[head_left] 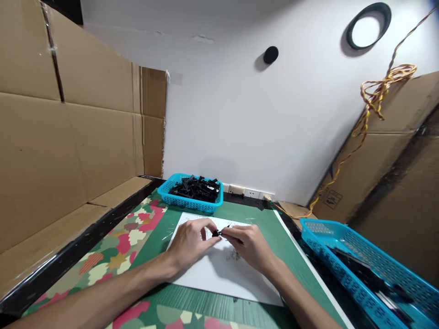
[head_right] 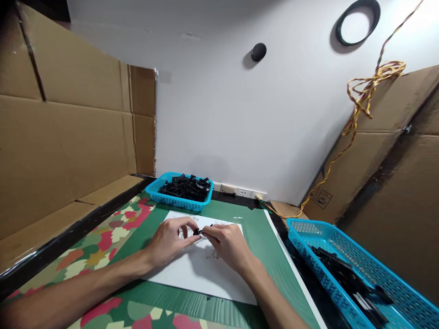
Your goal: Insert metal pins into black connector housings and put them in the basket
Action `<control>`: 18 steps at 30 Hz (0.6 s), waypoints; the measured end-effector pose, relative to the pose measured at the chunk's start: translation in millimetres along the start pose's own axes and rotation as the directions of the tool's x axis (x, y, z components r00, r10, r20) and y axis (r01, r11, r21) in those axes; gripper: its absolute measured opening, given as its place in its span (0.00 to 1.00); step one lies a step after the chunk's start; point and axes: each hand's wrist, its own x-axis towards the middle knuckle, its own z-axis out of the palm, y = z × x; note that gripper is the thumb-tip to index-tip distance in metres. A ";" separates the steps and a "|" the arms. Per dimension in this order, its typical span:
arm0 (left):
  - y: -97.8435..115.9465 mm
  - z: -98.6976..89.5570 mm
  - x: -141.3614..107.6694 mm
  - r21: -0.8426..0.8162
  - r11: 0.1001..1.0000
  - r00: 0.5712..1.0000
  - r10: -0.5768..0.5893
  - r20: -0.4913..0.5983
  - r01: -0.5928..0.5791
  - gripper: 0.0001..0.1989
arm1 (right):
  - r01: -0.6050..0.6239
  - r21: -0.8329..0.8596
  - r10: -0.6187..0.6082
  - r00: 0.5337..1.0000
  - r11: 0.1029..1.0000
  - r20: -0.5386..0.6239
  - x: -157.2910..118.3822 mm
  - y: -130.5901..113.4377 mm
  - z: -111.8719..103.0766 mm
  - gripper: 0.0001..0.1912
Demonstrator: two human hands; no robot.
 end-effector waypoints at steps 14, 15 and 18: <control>-2.4 -1.7 -1.6 0.198 0.980 0.999 -0.007 0.045 -0.002 0.02 | -0.108 0.146 0.118 0.991 0.983 -0.063 12.3 -5.3 -12.4 0.15; -4.1 -0.6 -1.8 0.209 0.978 0.998 0.004 0.063 -0.017 0.01 | -0.131 0.177 0.141 0.989 0.975 -0.042 13.9 -6.5 -10.1 0.14; -9.2 3.0 -2.1 0.236 0.970 0.994 0.035 0.105 -0.059 0.01 | -0.202 0.292 0.216 0.976 0.935 -0.015 17.9 -9.5 -1.5 0.13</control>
